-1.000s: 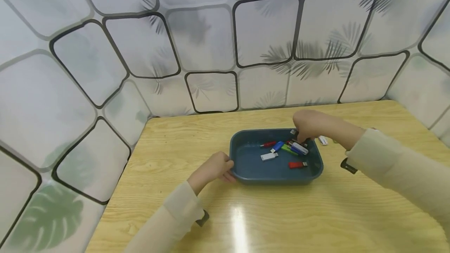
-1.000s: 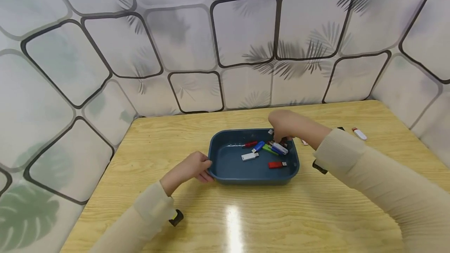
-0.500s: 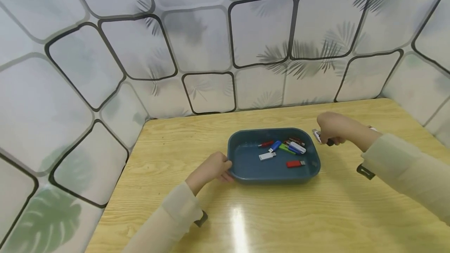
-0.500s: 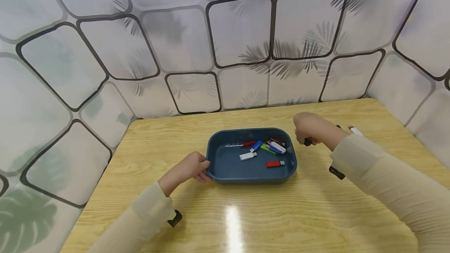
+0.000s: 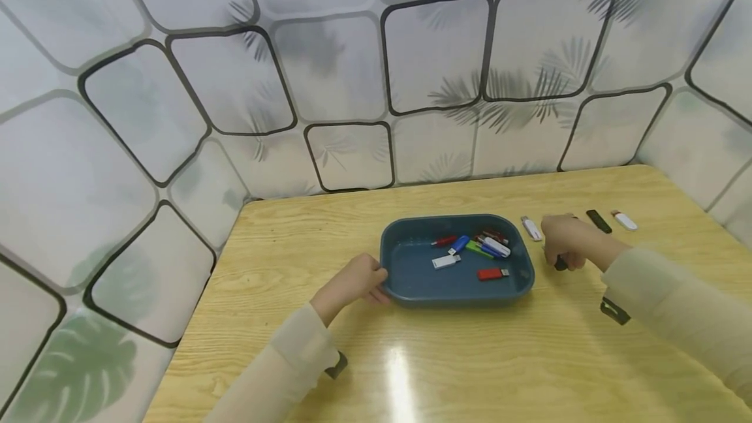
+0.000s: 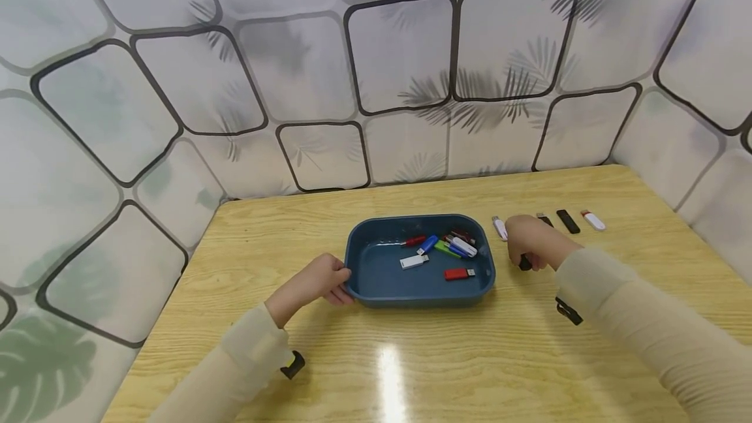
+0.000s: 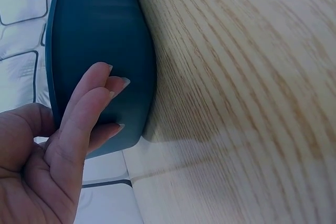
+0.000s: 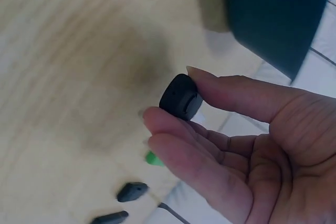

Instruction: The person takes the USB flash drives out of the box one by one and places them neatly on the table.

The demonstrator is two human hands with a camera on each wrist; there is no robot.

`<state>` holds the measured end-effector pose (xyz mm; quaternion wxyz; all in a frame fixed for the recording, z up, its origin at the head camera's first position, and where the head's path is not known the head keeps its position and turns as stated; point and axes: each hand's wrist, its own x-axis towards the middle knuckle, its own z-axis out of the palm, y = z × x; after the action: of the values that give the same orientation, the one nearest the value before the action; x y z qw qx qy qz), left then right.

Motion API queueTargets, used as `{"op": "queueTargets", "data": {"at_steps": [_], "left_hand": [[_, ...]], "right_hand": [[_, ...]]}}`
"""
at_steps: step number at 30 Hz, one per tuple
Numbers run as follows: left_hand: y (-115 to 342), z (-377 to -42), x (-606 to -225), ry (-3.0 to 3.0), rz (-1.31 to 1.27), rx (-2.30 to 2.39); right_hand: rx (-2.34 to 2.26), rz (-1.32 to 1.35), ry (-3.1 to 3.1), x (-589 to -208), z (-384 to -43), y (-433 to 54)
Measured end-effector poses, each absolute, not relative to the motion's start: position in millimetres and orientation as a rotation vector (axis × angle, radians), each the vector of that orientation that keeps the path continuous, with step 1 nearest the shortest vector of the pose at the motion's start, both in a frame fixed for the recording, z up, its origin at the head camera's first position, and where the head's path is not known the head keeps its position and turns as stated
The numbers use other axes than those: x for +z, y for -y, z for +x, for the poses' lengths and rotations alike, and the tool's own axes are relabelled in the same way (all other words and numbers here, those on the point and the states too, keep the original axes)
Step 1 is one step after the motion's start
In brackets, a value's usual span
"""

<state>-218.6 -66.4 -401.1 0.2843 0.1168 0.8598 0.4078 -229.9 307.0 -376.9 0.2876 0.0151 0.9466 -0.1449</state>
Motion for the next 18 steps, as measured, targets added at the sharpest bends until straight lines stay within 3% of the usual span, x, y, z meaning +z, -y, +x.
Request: {"op": "queueTargets", "data": {"at_steps": [18], "left_hand": [[67.6, -217.6, -398.6, -2.292, 0.339, 1.091]], "right_hand": [[-0.348, 0.08, -2.502, -395.6, -232.4, -307.2]]}}
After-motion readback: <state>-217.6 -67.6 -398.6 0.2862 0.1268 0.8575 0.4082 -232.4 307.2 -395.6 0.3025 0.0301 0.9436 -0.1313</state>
